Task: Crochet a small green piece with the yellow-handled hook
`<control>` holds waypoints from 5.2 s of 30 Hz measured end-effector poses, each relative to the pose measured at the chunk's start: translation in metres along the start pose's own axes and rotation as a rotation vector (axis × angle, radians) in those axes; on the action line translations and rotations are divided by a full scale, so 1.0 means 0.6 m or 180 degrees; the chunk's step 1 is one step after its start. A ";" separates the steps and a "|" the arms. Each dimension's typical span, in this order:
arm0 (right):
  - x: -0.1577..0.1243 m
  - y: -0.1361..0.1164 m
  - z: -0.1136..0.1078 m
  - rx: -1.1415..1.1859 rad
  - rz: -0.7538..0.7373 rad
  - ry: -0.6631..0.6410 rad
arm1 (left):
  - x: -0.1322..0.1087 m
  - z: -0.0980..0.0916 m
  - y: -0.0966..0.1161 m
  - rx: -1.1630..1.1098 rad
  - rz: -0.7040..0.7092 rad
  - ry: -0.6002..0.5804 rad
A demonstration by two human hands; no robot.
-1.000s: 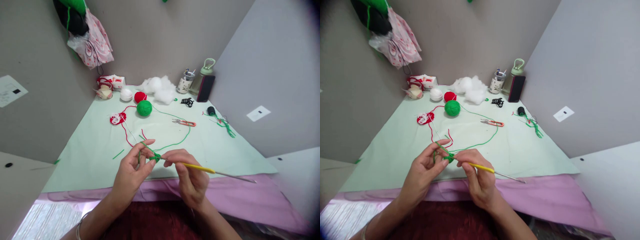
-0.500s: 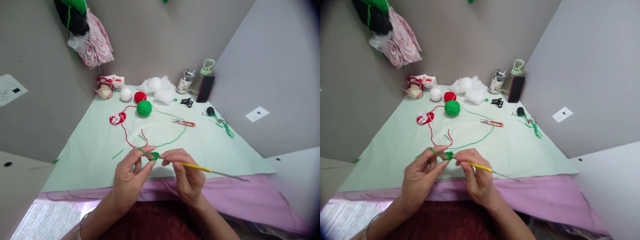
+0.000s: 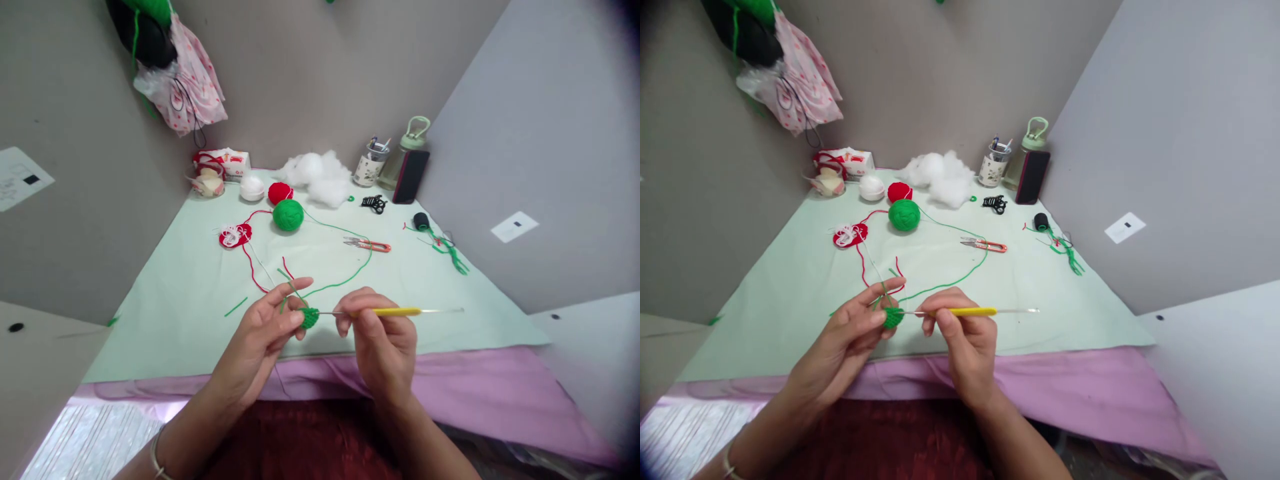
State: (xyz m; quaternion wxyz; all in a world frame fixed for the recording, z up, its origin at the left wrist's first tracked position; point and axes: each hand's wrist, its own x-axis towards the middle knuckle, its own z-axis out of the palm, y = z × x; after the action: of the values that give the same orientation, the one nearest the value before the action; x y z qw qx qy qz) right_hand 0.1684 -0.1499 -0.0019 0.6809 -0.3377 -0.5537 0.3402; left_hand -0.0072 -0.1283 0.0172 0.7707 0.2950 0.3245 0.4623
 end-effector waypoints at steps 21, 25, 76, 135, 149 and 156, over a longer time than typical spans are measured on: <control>0.011 0.003 0.007 -0.0255 0.0138 -0.0192 | 0.002 0.004 -0.011 0.0289 0.0213 0.0061; 0.011 0.015 0.005 -0.0013 0.0485 -0.0126 | -0.001 -0.001 -0.019 0.0797 0.0414 -0.0012; 0.007 0.013 0.010 -0.0126 0.0279 -0.0203 | 0.001 0.000 -0.017 0.0473 0.0234 0.0060; -0.008 0.011 0.012 -0.1046 -0.0346 -0.0294 | 0.002 -0.003 -0.028 0.0636 0.0500 0.0020; 0.003 0.011 0.010 -0.0313 0.0143 -0.0140 | 0.001 -0.004 -0.024 0.0455 0.0307 0.0082; 0.010 0.020 0.000 0.0222 0.0725 -0.0031 | -0.003 -0.012 -0.025 0.0894 0.0410 0.0014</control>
State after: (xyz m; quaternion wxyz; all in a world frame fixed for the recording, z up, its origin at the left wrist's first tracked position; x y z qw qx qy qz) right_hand 0.1684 -0.1381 -0.0089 0.6464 -0.3729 -0.5030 0.4361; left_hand -0.0057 -0.1349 0.0020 0.6899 0.4191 0.3681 0.4615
